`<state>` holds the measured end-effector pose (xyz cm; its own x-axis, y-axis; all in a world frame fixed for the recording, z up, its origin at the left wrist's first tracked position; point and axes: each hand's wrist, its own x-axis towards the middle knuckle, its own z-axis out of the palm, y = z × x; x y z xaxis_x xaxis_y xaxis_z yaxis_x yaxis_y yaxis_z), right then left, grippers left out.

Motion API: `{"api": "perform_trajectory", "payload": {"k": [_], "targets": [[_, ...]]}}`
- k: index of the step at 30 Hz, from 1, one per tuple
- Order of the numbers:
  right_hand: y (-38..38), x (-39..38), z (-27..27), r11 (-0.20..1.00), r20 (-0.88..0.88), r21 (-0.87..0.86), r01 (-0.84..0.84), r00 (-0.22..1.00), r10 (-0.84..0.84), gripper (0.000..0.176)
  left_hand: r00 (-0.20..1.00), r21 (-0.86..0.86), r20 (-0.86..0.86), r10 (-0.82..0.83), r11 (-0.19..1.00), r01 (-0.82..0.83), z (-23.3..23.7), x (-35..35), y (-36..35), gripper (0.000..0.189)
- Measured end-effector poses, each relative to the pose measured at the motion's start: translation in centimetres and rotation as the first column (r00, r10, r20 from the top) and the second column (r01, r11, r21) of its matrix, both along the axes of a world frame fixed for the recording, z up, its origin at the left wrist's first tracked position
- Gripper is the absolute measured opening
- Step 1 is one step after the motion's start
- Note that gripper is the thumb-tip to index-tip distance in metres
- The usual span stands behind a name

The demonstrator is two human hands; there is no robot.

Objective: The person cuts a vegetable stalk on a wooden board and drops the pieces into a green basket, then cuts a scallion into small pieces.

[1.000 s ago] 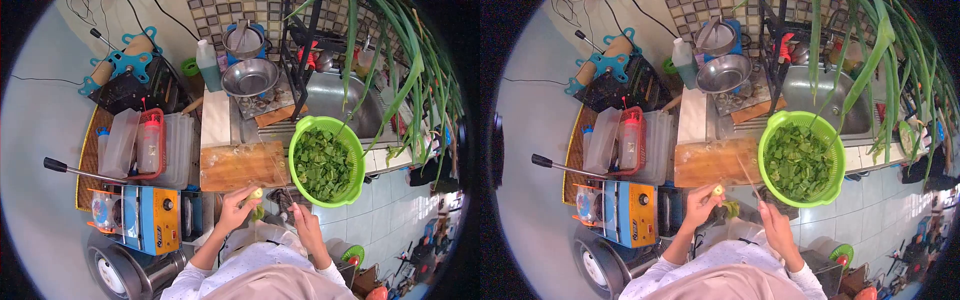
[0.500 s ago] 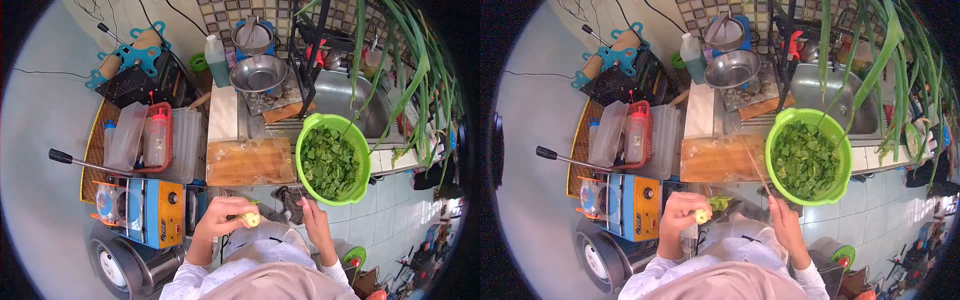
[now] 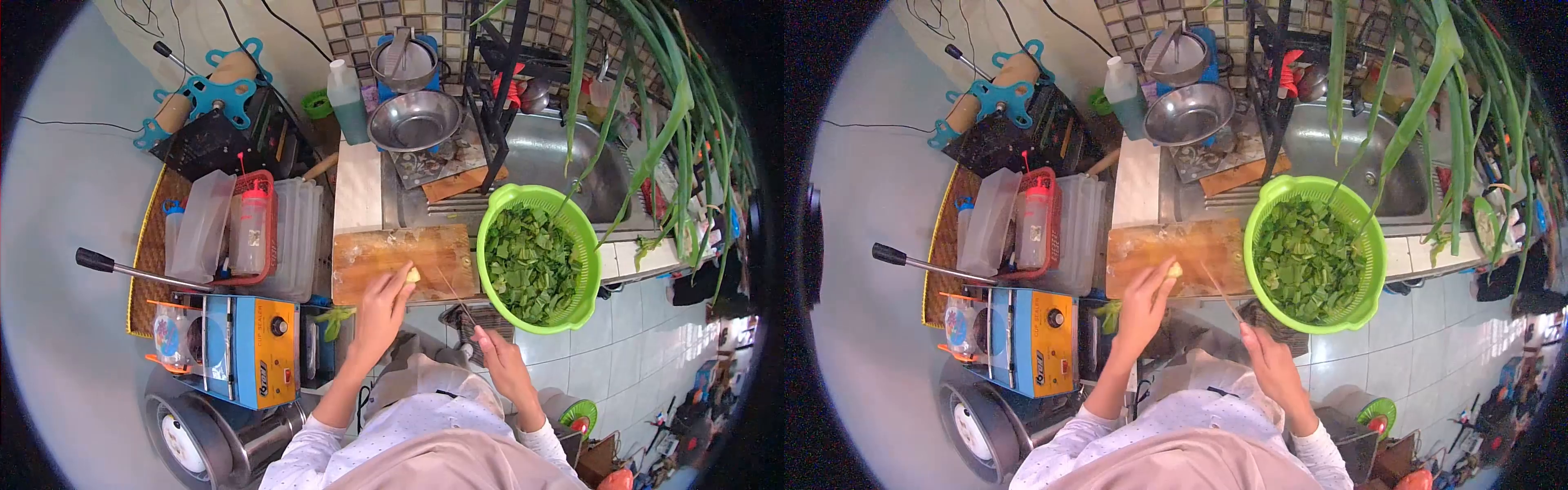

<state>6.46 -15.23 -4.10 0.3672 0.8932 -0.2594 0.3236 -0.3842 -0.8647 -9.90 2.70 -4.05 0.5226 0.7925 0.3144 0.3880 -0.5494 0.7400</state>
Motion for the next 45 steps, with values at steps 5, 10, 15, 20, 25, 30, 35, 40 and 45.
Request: {"api": "perform_trajectory", "payload": {"k": [5, 10, 15, 20, 25, 30, 35, 40, 45], "targets": [[-0.1, -0.5, -0.4, 1.0, -0.034, -0.016, -0.001, 0.999, 0.001, 0.041, 0.993, 0.111, -0.078, 0.092, 0.99, -0.084, -4.5, 1.4, 0.0, 0.025], [0.3, -1.1, 1.0, 0.994, -0.075, -0.106, 0.019, 0.997, -0.028, 0.038, 0.988, 0.159, -0.061, 0.139, 0.979, -0.128, -5.4, 1.7, -0.4, 0.02], [0.1, -1.7, 0.2, 0.994, -0.064, -0.111, -0.024, 0.998, 0.017, 0.04, 0.988, 0.215, -0.057, 0.144, 0.968, -0.129, -5.9, 1.6, -0.1, 0.019], [0.5, -2.0, 0.5, 0.977, -0.07, -0.207, -0.042, 0.997, 0.028, 0.042, 0.982, 0.198, -0.092, 0.163, 0.97, -0.142, -5.8, 1.7, 0.0, 0.022], [0.7, -2.7, 1.1, 0.984, -0.056, -0.172, -0.054, 0.997, 0.045, 0.042, 0.971, 0.213, -0.12, 0.205, 0.961, -0.176, -5.5, 1.9, -0.6, 0.02], [0.8, -3.5, 1.5, 0.985, 0.096, -0.163, -0.053, 0.993, 0.07, 0.04, 0.968, 0.238, -0.113, 0.223, 0.952, -0.192, -5.6, 1.9, -0.7, 0.017], [0.9, -3.8, 1.2, 0.987, 0.105, -0.15, -0.057, 0.992, 0.074, 0.04, 0.956, 0.25, -0.151, 0.253, 0.945, -0.21, -6.1, 2.0, -0.8, 0.017], [1.4, -4.0, 1.1, 0.976, 0.142, -0.209, -0.061, 0.986, 0.092, 0.039, 0.954, 0.266, -0.138, 0.267, 0.937, -0.224, -6.0, 2.1, -1.0, 0.017], [2.2, -4.1, 0.0, 0.987, 0.174, -0.149, -0.066, 0.98, 0.092, 0.035, 0.952, 0.265, -0.13, 0.277, 0.935, -0.236, -6.1, 2.1, -1.0, 0.019]]}}
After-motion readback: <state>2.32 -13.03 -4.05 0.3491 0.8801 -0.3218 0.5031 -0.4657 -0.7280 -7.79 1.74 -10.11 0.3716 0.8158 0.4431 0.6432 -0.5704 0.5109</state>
